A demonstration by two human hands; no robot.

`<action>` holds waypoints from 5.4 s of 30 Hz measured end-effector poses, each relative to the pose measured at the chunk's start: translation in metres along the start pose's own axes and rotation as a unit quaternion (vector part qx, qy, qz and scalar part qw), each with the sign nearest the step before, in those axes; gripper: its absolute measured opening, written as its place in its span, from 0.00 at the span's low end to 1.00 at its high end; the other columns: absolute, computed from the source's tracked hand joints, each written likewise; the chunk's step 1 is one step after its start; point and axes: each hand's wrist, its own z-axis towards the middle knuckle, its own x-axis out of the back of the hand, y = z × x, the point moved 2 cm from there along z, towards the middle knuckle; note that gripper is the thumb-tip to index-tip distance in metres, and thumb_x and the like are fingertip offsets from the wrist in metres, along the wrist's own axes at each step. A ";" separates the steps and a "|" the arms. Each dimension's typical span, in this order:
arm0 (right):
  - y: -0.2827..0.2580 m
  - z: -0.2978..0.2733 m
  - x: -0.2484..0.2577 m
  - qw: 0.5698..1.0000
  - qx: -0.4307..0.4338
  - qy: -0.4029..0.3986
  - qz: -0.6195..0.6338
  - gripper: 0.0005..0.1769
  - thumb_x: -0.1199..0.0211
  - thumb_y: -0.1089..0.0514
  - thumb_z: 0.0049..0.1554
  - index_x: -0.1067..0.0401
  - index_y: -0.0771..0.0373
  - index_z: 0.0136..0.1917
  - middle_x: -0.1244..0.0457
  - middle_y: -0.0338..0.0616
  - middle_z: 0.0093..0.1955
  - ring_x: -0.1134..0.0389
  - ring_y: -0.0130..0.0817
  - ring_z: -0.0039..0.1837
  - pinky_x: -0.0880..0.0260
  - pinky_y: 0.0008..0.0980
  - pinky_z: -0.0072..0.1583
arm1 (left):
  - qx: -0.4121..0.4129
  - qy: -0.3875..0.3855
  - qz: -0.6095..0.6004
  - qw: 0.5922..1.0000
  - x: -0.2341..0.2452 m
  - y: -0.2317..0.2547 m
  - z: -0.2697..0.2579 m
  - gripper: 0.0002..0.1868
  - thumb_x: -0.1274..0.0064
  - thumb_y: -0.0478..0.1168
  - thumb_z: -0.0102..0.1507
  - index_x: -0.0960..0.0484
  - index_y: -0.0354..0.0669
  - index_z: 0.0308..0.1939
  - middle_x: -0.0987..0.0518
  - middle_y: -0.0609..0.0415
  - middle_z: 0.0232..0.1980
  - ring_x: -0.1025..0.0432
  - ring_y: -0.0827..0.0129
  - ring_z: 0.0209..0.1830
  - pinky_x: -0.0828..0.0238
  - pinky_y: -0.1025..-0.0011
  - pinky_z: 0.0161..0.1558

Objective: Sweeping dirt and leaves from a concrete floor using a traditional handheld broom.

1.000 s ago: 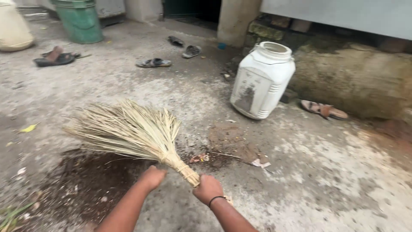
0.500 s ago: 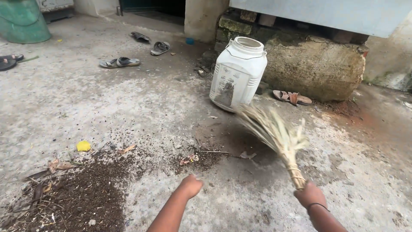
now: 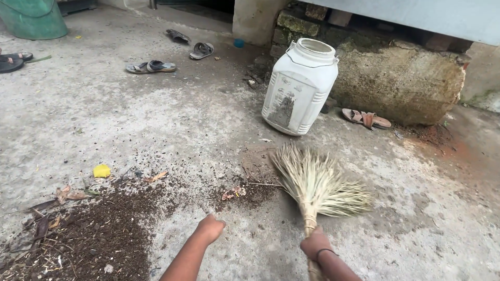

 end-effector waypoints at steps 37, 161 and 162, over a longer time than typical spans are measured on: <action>0.003 0.017 0.012 0.984 0.022 -0.052 0.167 0.24 0.37 0.60 0.46 0.31 0.69 0.56 0.27 0.57 0.46 0.25 0.41 0.43 0.22 0.38 0.45 | -0.059 0.041 -0.038 0.997 -0.013 0.027 0.003 0.35 0.47 0.45 0.61 0.32 0.37 0.71 0.26 0.38 0.69 0.29 0.52 0.69 0.36 0.62 0.70; -0.028 -0.061 0.048 0.989 0.057 -0.026 -0.135 0.34 0.37 0.51 0.56 0.40 0.72 0.69 0.32 0.57 0.62 0.28 0.43 0.65 0.27 0.36 0.65 | -0.070 0.039 0.020 0.997 0.040 0.075 -0.045 0.26 0.51 0.43 0.61 0.24 0.29 0.60 0.21 0.33 0.60 0.25 0.48 0.63 0.31 0.57 0.64; -0.041 -0.071 0.041 0.986 0.099 -0.022 -0.134 0.34 0.37 0.52 0.54 0.39 0.72 0.68 0.33 0.59 0.62 0.29 0.46 0.66 0.28 0.38 0.66 | -0.077 0.044 0.022 0.996 0.037 0.072 -0.038 0.27 0.51 0.45 0.62 0.24 0.29 0.61 0.21 0.32 0.61 0.25 0.47 0.63 0.31 0.57 0.64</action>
